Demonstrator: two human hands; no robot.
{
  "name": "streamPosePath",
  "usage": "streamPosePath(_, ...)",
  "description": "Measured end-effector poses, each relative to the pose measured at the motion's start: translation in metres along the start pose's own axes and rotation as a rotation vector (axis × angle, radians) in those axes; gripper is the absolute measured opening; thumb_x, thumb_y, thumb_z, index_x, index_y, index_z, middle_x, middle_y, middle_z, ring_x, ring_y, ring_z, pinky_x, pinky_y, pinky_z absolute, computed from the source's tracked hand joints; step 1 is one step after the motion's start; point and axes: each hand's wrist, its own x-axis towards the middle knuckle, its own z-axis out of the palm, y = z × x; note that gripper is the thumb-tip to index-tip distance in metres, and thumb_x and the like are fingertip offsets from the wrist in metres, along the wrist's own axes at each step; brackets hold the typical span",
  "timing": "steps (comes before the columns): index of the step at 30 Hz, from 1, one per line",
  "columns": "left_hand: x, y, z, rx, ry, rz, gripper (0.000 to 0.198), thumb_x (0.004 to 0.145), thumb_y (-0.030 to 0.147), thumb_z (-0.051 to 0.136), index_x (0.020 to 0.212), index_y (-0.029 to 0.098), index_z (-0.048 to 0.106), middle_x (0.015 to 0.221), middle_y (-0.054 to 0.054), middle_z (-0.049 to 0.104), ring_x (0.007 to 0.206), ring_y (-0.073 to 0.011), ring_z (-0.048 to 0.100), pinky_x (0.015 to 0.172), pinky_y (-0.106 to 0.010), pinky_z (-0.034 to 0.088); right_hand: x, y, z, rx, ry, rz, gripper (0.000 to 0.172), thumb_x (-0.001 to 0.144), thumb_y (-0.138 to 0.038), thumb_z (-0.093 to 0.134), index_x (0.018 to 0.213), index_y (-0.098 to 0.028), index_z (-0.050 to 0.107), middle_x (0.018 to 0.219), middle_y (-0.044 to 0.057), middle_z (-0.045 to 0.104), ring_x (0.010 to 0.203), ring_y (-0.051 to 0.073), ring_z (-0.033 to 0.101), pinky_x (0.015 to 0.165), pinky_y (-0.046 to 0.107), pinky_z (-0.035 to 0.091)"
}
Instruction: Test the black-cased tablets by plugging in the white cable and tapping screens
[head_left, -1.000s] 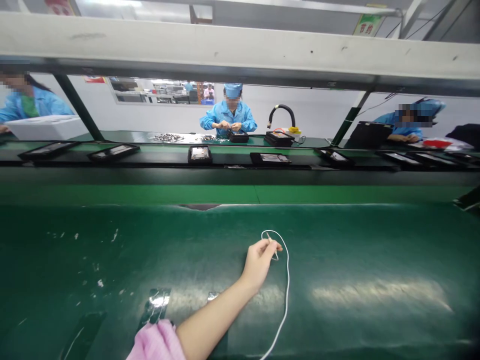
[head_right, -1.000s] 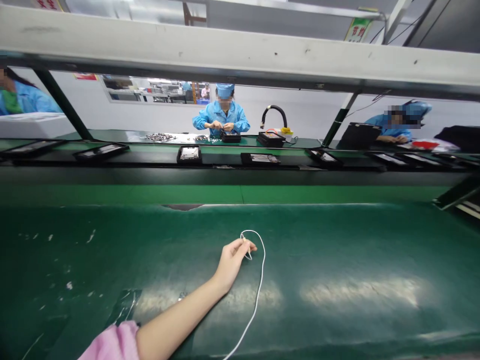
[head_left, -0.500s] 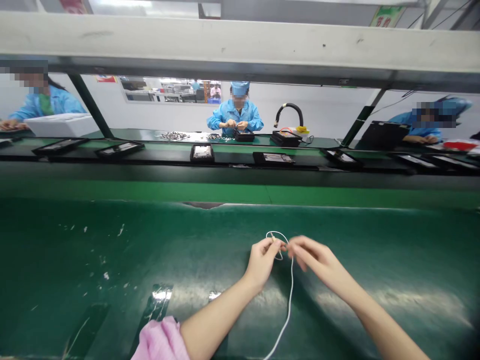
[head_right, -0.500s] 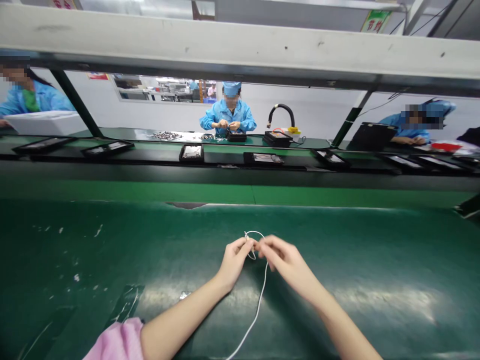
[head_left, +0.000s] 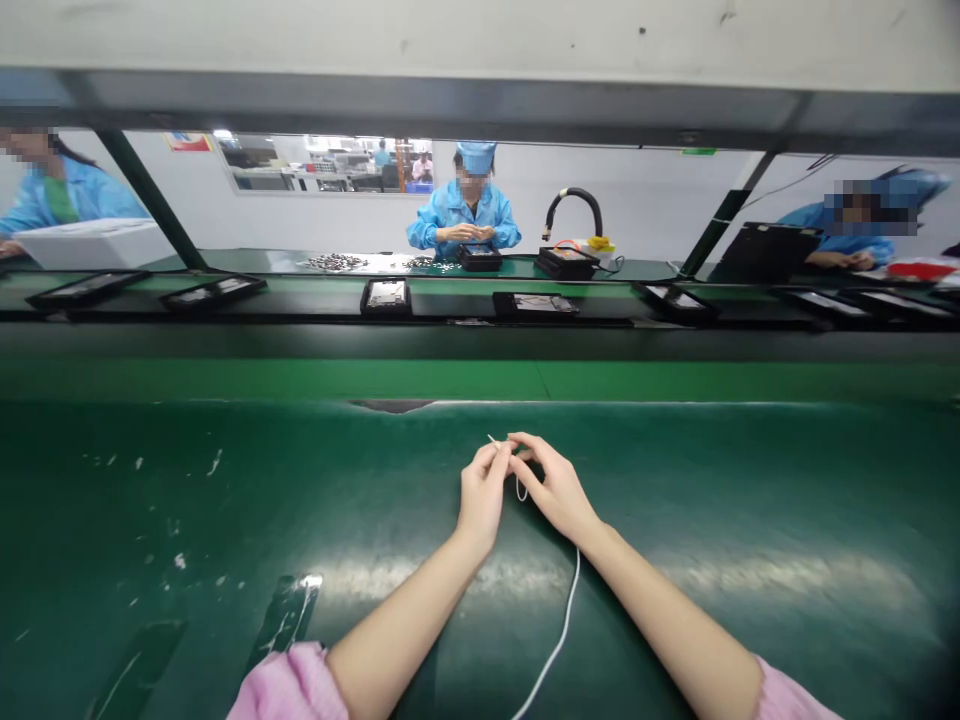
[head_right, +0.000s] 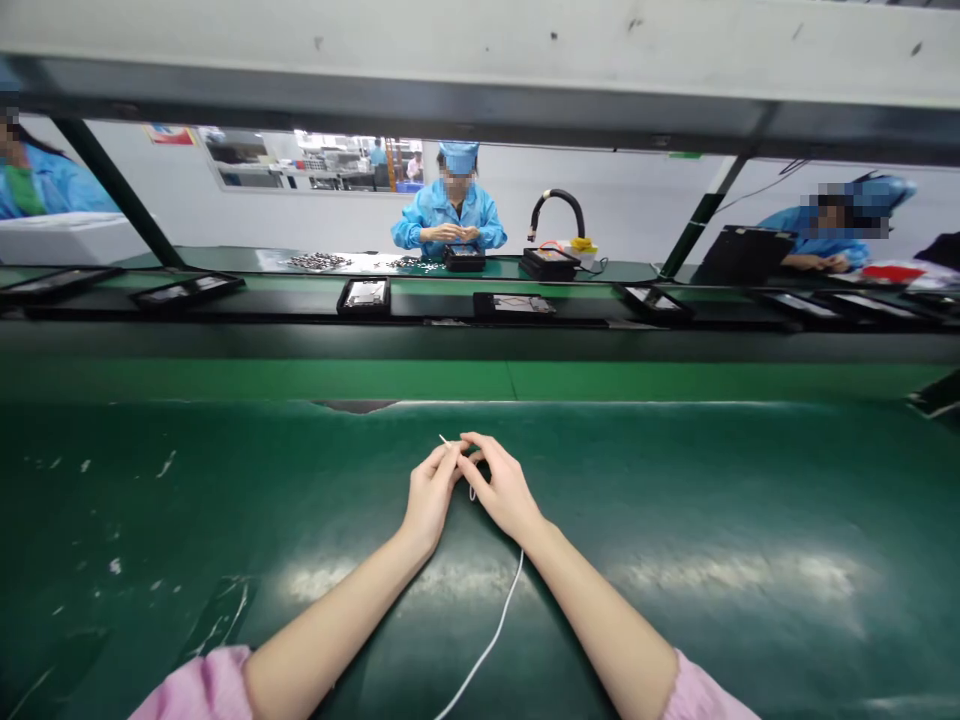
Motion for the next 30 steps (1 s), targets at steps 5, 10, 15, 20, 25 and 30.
streamPosePath(5, -0.002, 0.001, -0.002, 0.014, 0.061, 0.02, 0.037, 0.074, 0.048, 0.075, 0.097, 0.019, 0.075, 0.125, -0.011, 0.062, 0.115, -0.0267, 0.059, 0.093, -0.033, 0.05, 0.0, -0.006, 0.004, -0.012, 0.015, -0.052, 0.019, 0.096, -0.032, 0.049, 0.108, -0.021, 0.059, 0.1, 0.008, 0.068, 0.079, 0.019, 0.069, 0.078, 0.033, 0.056)
streamPosePath(10, -0.003, 0.004, -0.001, 0.034, 0.051, 0.011, 0.036, 0.072, 0.045, 0.077, 0.096, 0.018, 0.075, 0.118, -0.011, 0.067, 0.119, -0.0276, 0.056, 0.1, -0.034, 0.043, -0.001, -0.007, 0.005, -0.09, -0.044, -0.097, 0.019, 0.097, -0.03, 0.048, 0.096, -0.022, 0.064, 0.086, 0.006, 0.07, 0.08, 0.021, 0.067, 0.077, 0.035, 0.054)
streamPosePath(15, -0.002, 0.004, -0.001, 0.024, 0.037, -0.018, 0.035, 0.072, 0.046, 0.076, 0.094, 0.017, 0.075, 0.109, -0.01, 0.07, 0.111, -0.0268, 0.06, 0.095, -0.034, 0.045, -0.002, -0.008, 0.004, -0.108, -0.024, -0.077, 0.018, 0.096, -0.028, 0.049, 0.095, -0.022, 0.065, 0.087, 0.006, 0.071, 0.078, 0.021, 0.067, 0.075, 0.035, 0.054)
streamPosePath(20, -0.003, 0.004, -0.001, -0.012, 0.067, -0.046, 0.035, 0.071, 0.046, 0.076, 0.09, 0.016, 0.074, 0.097, -0.008, 0.071, 0.096, -0.0233, 0.065, 0.085, -0.031, 0.048, -0.002, -0.009, 0.005, -0.114, 0.003, -0.106, 0.019, 0.097, -0.027, 0.047, 0.092, -0.022, 0.065, 0.086, 0.006, 0.071, 0.077, 0.021, 0.066, 0.074, 0.035, 0.053)
streamPosePath(25, -0.005, 0.01, 0.003, -0.043, 0.074, -0.063, 0.035, 0.069, 0.048, 0.077, 0.082, 0.015, 0.073, 0.086, -0.007, 0.07, 0.086, -0.0208, 0.065, 0.08, -0.03, 0.049, -0.001, -0.011, 0.006, -0.114, 0.018, -0.129, 0.02, 0.098, -0.029, 0.046, 0.091, -0.022, 0.064, 0.084, 0.006, 0.071, 0.075, 0.021, 0.066, 0.072, 0.033, 0.053)
streamPosePath(30, -0.006, 0.013, 0.005, -0.076, 0.078, -0.066, 0.036, 0.069, 0.049, 0.077, 0.078, 0.014, 0.072, 0.086, -0.008, 0.07, 0.085, -0.0213, 0.065, 0.079, -0.031, 0.05, -0.002, -0.01, 0.005, -0.138, 0.042, -0.108, 0.023, 0.098, -0.032, 0.046, 0.091, -0.022, 0.065, 0.084, 0.006, 0.071, 0.076, 0.021, 0.066, 0.072, 0.034, 0.053)
